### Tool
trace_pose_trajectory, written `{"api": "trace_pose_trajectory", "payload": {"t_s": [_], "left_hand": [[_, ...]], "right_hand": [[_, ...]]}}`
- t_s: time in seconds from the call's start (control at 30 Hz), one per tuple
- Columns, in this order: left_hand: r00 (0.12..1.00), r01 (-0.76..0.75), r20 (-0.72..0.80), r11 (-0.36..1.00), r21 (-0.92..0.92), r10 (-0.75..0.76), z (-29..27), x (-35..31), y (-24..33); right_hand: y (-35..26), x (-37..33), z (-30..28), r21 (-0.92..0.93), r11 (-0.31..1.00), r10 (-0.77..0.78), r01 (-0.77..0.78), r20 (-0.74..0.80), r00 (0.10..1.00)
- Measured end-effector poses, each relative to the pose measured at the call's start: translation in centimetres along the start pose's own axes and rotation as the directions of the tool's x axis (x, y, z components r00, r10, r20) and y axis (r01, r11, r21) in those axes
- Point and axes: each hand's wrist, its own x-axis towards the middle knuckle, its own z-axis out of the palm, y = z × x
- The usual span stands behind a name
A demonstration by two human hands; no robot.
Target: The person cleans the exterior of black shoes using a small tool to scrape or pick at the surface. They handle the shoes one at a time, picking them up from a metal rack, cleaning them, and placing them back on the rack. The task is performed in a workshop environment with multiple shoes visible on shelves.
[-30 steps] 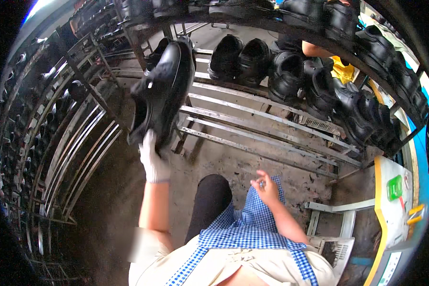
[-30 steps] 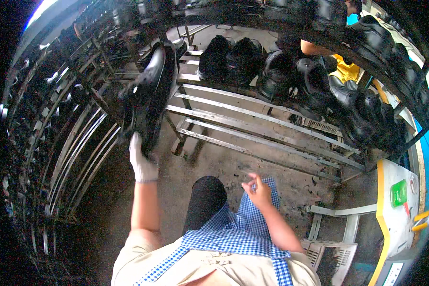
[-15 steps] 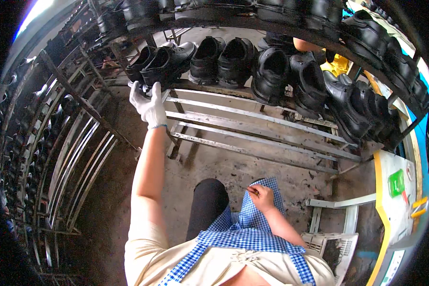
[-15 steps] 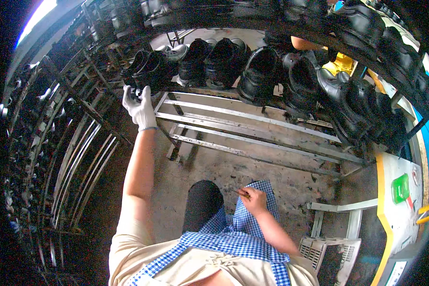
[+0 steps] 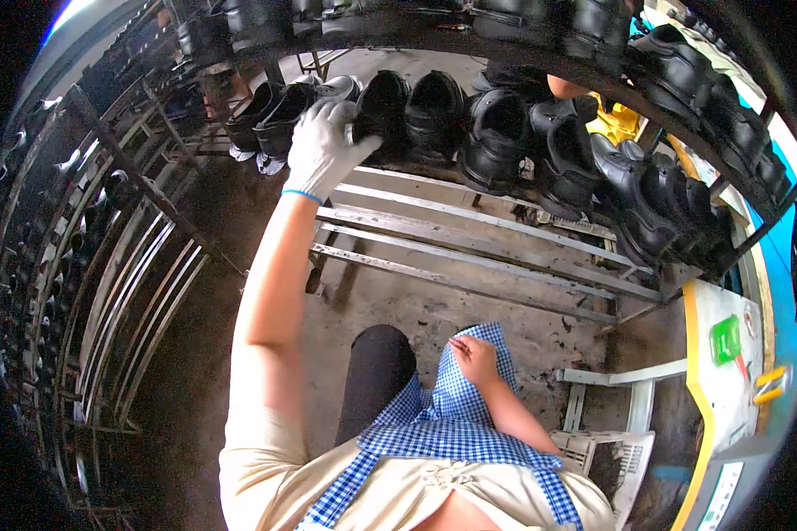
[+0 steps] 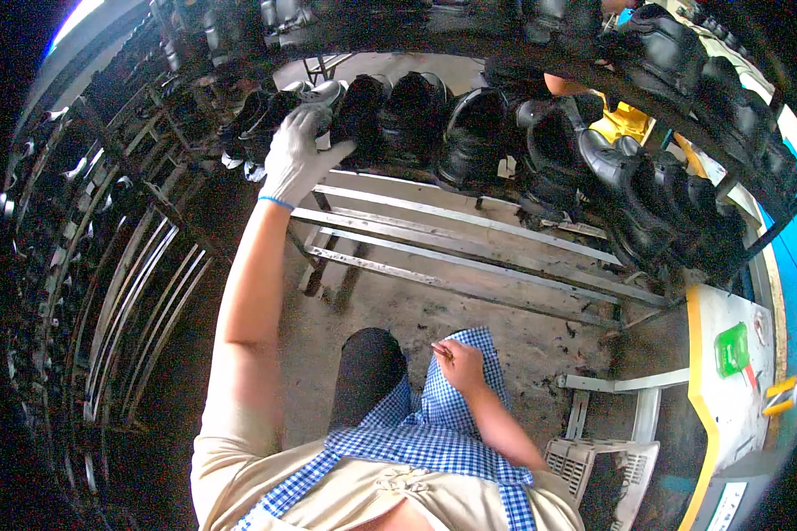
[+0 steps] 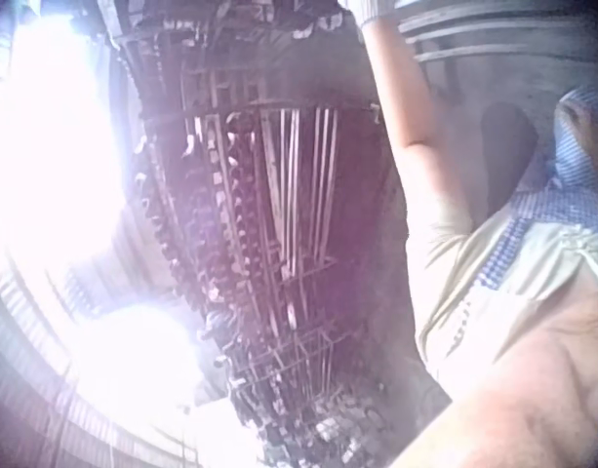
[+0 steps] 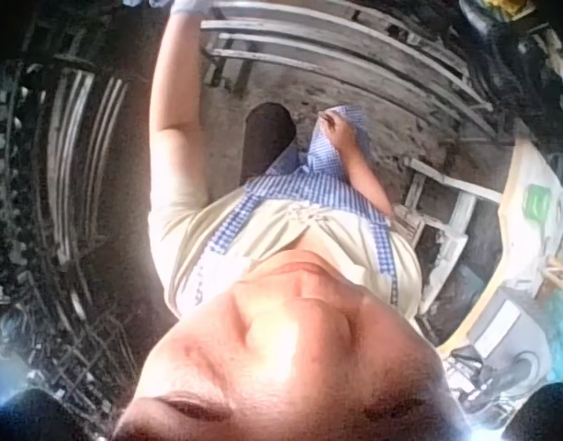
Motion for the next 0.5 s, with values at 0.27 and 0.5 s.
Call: {"api": "trace_pose_trajectory", "payload": {"t_s": [0.27,0.5], "left_hand": [[0.999,-0.035,-0.004,0.982,-0.184,0.035,1.7,-1.0,0.6],[0.912,0.404,0.259,0.806,-0.433,-0.318,-0.6,-2.5,1.9]], "right_hand": [[-1.0,0.6,0.5,-0.085,0.996,0.039,-0.033,0.076,0.996],[0.8,-0.8,1.4,0.189,0.958,0.213,-0.217,0.044,0.976]]}}
